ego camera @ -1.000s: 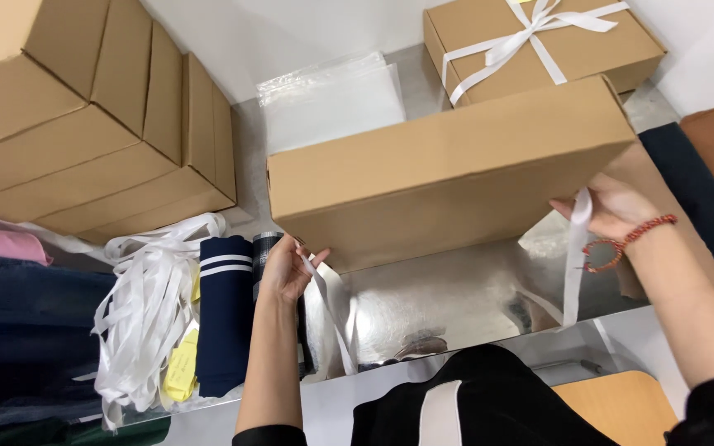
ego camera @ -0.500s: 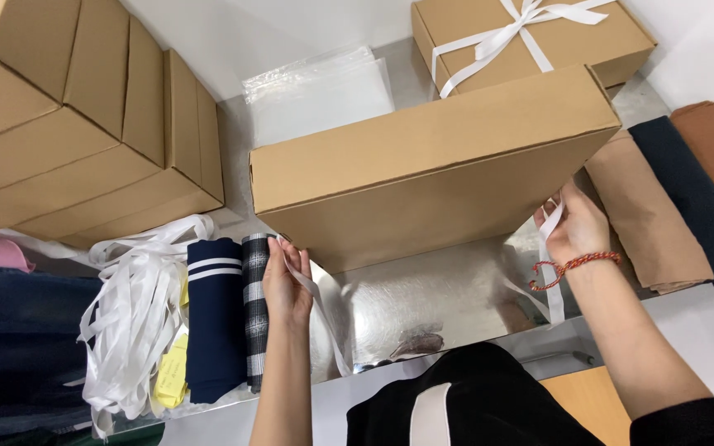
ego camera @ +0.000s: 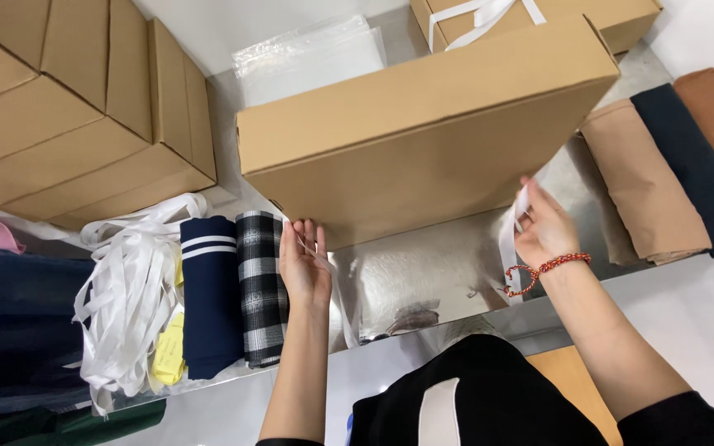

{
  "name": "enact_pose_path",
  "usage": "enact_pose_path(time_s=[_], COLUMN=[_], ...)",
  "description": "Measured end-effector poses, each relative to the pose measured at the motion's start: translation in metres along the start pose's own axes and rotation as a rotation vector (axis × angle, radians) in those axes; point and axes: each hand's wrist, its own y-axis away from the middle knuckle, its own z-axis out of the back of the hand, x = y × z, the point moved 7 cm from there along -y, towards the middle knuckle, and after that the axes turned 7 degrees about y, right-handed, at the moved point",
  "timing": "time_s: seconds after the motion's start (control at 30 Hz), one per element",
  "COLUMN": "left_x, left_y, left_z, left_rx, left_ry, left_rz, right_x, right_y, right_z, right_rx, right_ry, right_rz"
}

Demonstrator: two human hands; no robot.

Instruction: The person writes on a yellow sticky note attached to a cardboard box using a pencil. They then wrap a folded brown garment in a clear plastic bag and place it inside a cardboard box. Finally, they tie a white ribbon around the box.

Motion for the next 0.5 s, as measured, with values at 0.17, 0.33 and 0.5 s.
enact_pose_path(time_s=[0.17, 0.33, 0.5], left_x=[0.02, 0.07, 0.115], left_y=[0.026, 0.038, 0.052], left_z=[-0.001, 0.002, -0.02], left_rx=[0.019, 0.013, 0.06], left_ry=[-0.03, 0.043, -0.085], left_rz=[0.011, 0.043, 0.062], right_x=[0.001, -0.007, -0.016], right_y=[0.022, 0.004, 0.022], right_z=[-0.005, -0.012, -0.036], right_rx=[-0.002, 0.085, 0.153], right_ry=[0.157, 0.236, 0.248], right_rz=[0.154, 0.253, 0.164])
